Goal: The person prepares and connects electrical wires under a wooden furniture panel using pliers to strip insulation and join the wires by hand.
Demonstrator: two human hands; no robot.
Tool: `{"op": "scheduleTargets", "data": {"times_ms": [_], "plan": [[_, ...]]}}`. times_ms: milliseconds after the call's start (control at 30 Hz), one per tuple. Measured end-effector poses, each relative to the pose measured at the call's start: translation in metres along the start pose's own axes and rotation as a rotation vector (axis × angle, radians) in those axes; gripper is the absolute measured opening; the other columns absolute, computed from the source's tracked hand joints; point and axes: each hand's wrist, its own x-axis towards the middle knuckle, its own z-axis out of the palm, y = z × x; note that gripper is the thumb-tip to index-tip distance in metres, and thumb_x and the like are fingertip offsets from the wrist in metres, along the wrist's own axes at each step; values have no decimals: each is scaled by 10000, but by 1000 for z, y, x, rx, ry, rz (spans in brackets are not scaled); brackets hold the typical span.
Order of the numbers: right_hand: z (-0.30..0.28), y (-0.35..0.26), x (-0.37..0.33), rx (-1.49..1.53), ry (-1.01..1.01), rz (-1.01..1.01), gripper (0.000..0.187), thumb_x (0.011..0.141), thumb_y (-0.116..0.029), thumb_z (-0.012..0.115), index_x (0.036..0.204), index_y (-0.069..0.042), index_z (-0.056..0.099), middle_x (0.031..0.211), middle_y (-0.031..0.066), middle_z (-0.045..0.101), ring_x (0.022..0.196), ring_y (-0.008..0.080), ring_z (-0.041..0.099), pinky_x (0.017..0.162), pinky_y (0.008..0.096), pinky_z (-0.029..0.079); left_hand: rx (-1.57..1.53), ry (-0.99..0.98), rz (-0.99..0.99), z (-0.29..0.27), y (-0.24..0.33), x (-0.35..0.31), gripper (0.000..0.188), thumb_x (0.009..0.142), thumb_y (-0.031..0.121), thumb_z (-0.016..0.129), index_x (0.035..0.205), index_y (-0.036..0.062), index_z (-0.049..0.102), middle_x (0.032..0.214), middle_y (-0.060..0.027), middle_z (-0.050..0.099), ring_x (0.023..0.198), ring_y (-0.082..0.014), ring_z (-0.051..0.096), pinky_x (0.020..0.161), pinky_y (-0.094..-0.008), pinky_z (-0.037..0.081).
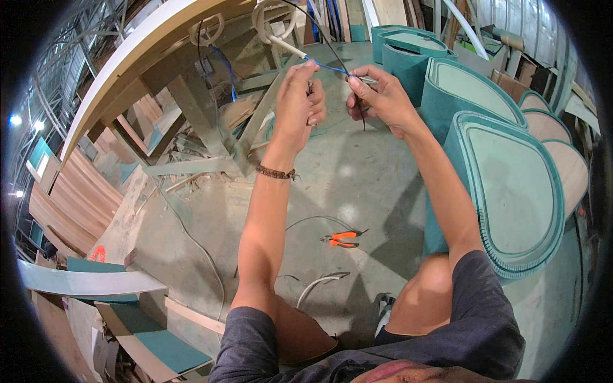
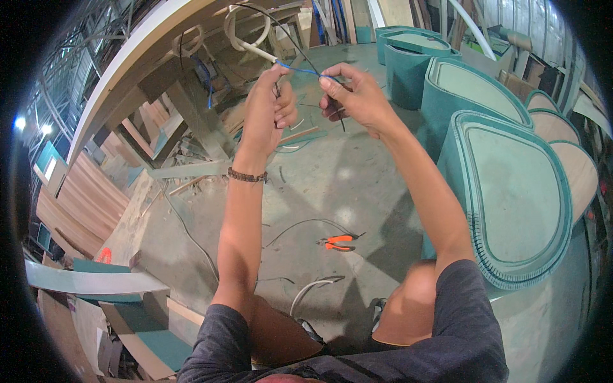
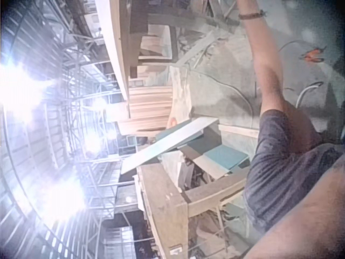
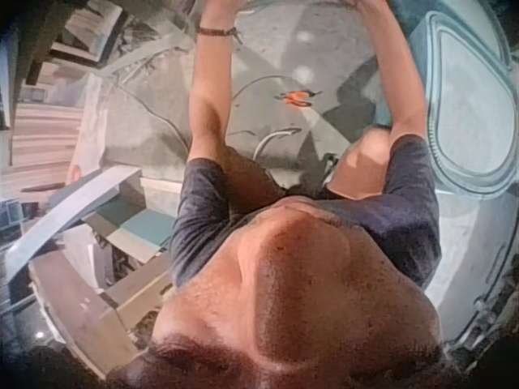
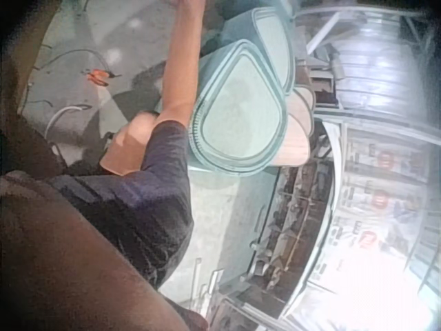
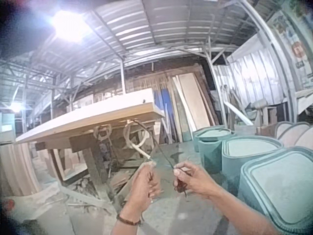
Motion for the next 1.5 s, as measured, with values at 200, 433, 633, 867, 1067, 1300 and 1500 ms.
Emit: {"op": "scheduleTargets", "data": {"times_ms": [200,433,633,867,1067,1300,1500], "plan": [[14,6,-1,-49,128,-177,275,985,-245,615,1174,-55,554,752,52,635,617,135,633,551,267,515,230,227,188,9,-13,12,225,972,271,614,936,66,529,609,24,475,479,-72,413,421,-237,337],[26,28,-4,-229,74,-336,208,993,-159,586,1169,-47,592,775,36,656,655,104,625,578,262,512,321,306,228,6,-17,17,255,958,261,646,897,15,664,798,-43,690,587,-71,499,521,-239,399],[27,37,3,-280,65,-305,244,1016,-187,555,1151,-3,643,778,24,630,711,106,607,665,261,525,291,217,288,9,-20,20,321,946,324,665,984,6,672,909,-67,711,573,-43,426,441,-196,274],[28,34,1,-504,106,-318,238,994,-183,591,1132,1,652,762,36,645,634,106,573,607,272,493,312,253,261,17,-18,13,219,932,222,682,940,4,697,806,1,666,579,-35,427,508,-202,327],[12,4,-4,-804,290,-374,312,910,-284,677,1073,-17,674,826,97,697,720,214,663,684,347,521,436,246,251,1,-16,15,182,915,177,702,926,-4,693,803,4,665,652,-54,515,587,-217,410],[2,28,12,-304,33,-248,303,999,-298,566,1026,-14,669,850,26,662,773,112,622,728,291,495,345,137,260,-3,-22,17,210,921,240,706,994,51,649,945,-34,705,742,-54,566,451,-180,286],[3,12,10,-123,93,-186,330,992,-325,583,954,-9,669,707,-30,551,668,79,525,624,233,423,395,146,157,-10,-12,9,208,946,268,671,1015,73,641,972,-30,697,733,-46,569,480,-179,309]]}}
